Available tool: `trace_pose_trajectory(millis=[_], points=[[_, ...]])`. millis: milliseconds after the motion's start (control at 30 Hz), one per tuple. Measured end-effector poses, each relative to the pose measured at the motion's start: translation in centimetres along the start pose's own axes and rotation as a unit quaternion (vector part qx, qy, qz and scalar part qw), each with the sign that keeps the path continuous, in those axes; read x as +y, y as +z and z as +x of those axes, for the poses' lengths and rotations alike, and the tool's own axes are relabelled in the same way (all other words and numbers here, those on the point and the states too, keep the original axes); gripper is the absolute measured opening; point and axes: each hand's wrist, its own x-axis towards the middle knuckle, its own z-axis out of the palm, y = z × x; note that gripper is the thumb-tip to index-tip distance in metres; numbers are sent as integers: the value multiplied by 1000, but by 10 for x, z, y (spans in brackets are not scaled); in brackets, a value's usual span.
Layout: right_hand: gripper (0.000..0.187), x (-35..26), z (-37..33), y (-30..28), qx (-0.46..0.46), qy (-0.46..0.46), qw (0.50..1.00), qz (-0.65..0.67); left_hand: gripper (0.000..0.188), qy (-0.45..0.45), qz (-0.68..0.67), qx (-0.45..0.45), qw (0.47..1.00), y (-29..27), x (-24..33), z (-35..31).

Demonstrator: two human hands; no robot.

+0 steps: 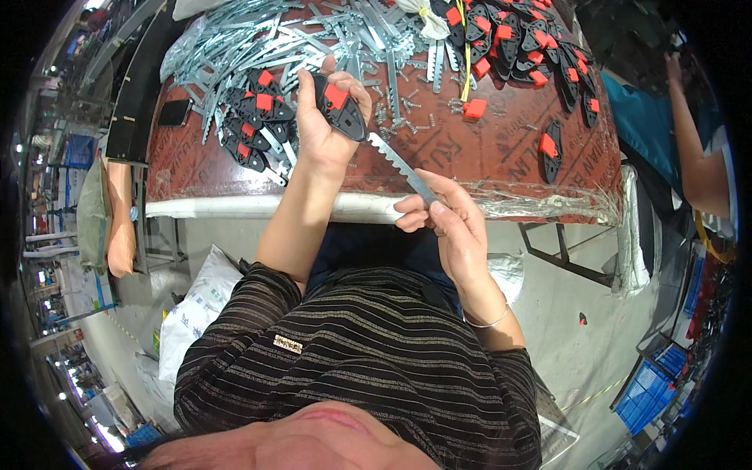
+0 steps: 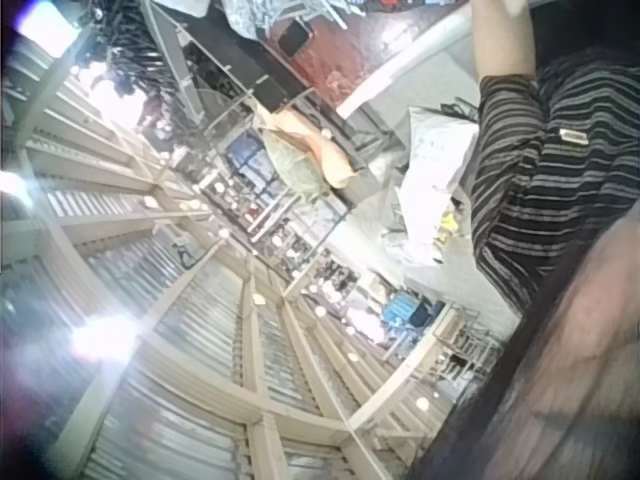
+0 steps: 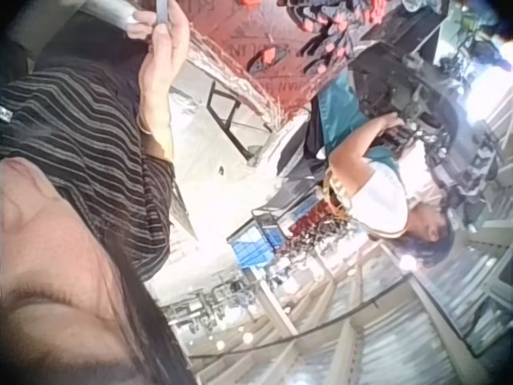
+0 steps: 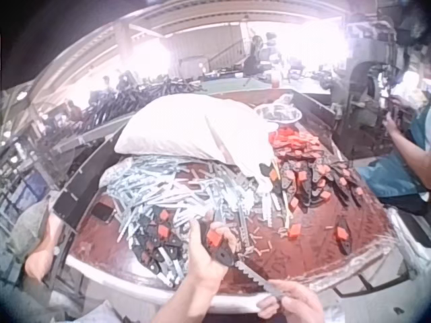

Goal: The person repeatedly picks up metal saw blades and red-and-black plastic handles from a table. They insert the blade into the handle and place the assembled unit on the table. The person briefly bends down to retrieve a dropped blade before resuming assembly.

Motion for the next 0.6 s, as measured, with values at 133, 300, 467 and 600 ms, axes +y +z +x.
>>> trace_pose_trajectory(millis=[133, 300, 467, 600], points=[[41, 0, 0, 4, -9, 7, 1000, 9, 34, 26, 2, 3, 1000, 0, 0, -2], [40, 7, 3, 9, -13, 1, 1000, 24, 31, 76, 31, 0, 997, 2, -5, -7], [35, 25, 16, 23, -22, -45, 999, -15, 30, 63, 47, 9, 997, 7, -7, -12], [32, 37, 45, 31, -47, -89, 995, -11, 31, 33, 121, 30, 992, 5, -27, -25]])
